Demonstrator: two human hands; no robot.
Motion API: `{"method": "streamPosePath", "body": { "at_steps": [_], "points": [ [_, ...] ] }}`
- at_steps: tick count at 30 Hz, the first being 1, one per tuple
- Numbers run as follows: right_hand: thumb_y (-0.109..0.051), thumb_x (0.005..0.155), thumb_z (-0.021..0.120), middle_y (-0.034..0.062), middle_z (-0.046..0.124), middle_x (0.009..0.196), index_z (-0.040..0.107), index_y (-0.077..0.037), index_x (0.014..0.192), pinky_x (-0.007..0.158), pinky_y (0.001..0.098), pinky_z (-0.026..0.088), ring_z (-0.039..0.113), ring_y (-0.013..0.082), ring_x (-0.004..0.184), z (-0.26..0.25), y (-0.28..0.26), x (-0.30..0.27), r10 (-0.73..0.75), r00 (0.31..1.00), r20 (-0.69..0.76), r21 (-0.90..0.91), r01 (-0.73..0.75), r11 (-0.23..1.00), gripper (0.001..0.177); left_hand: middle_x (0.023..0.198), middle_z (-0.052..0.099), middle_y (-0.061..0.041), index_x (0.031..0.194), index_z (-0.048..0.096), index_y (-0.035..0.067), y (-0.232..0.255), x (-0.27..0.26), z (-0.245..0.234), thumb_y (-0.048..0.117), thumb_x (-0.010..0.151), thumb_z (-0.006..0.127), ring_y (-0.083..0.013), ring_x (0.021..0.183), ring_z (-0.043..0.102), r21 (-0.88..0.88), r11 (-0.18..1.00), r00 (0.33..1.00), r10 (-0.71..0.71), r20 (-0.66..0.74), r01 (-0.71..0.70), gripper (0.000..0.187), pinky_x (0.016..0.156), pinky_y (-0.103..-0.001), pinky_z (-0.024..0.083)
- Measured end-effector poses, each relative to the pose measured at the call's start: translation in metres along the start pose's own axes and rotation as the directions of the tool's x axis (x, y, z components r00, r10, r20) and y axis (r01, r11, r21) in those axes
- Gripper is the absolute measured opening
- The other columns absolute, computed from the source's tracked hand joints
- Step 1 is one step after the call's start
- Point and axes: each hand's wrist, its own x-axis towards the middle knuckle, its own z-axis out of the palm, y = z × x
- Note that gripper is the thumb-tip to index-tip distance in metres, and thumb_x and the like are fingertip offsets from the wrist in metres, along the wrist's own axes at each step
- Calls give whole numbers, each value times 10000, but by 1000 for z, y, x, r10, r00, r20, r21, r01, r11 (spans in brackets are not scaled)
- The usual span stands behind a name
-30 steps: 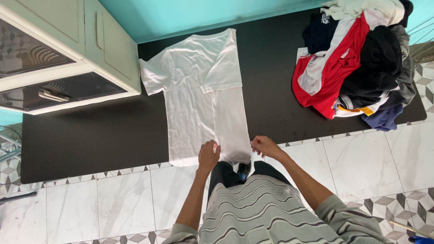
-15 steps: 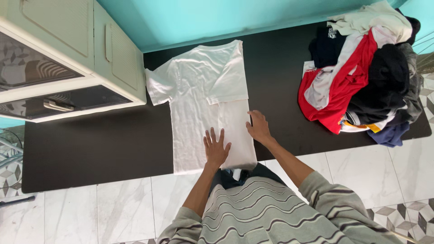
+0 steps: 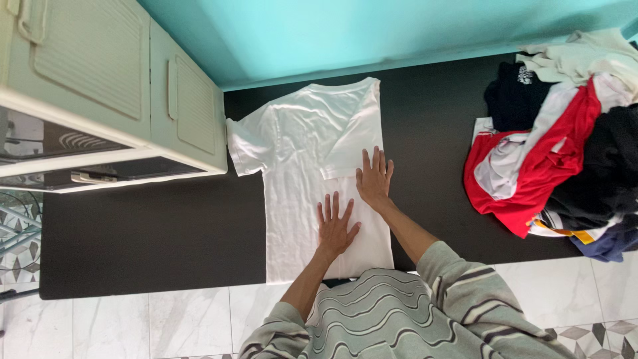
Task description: The person picks up a white t-shirt from a pile, spreads it out on a table, and folds the sleeves and body into a rectangle before placing it inside a plastic storage cabinet.
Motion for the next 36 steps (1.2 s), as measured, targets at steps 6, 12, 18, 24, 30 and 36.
{"method": "streamPosePath", "body": {
  "at_steps": [6,12,18,24,30,36],
  "points": [
    [-401,1085,354,239,126,1685,283,-158,1620,1216,628,20,79,384,1567,19,-4,-7,-31,999,11,-36,31,999,592,1676,132,-278,1608,361,188,-16,5,14,523,1032,453,-463,1554,62,-102,994,999,-51,-2,50,673,1220,-643,12],
    [-420,1080,331,195,133,1696,313,-197,1613,1222,626,20,84,342,1577,11,-5,-7,-28,999,40,-105,32,994,578,1670,111,-297,1603,356,171,-10,13,25,515,1032,423,-483,1548,47,-70,995,997,-72,0,72,670,1197,-673,-27],
    [-434,1072,345,188,127,1695,297,-226,1622,1201,670,6,95,334,1574,11,14,15,-79,996,42,-191,85,978,590,1662,98,-319,1616,327,161,1,30,28,518,1044,406,-497,1547,26,-74,994,997,-81,9,82,678,1192,-685,-32],
    [-450,1067,350,143,97,1714,277,-276,1627,1193,697,-28,94,297,1585,16,24,23,-53,998,44,-195,61,979,591,1652,114,-311,1600,345,157,1,40,31,513,1026,419,-505,1531,65,-38,998,999,-53,3,53,679,1181,-682,5],
    [-451,1068,342,158,89,1702,287,-254,1618,1151,734,-49,77,305,1571,12,25,24,-38,994,105,-161,55,985,586,1616,322,-234,1530,410,94,-77,44,57,481,989,558,-408,1499,291,-82,906,909,-417,-17,415,681,1231,-579,208],
    [-362,1030,474,179,118,1694,342,-208,1583,1150,757,-29,98,327,1580,-5,12,25,56,981,185,-72,-43,996,590,1519,388,-253,1540,362,40,-213,52,10,327,876,705,-453,1340,449,-516,518,417,-855,-308,682,801,1045,-560,429]
  ]
}}
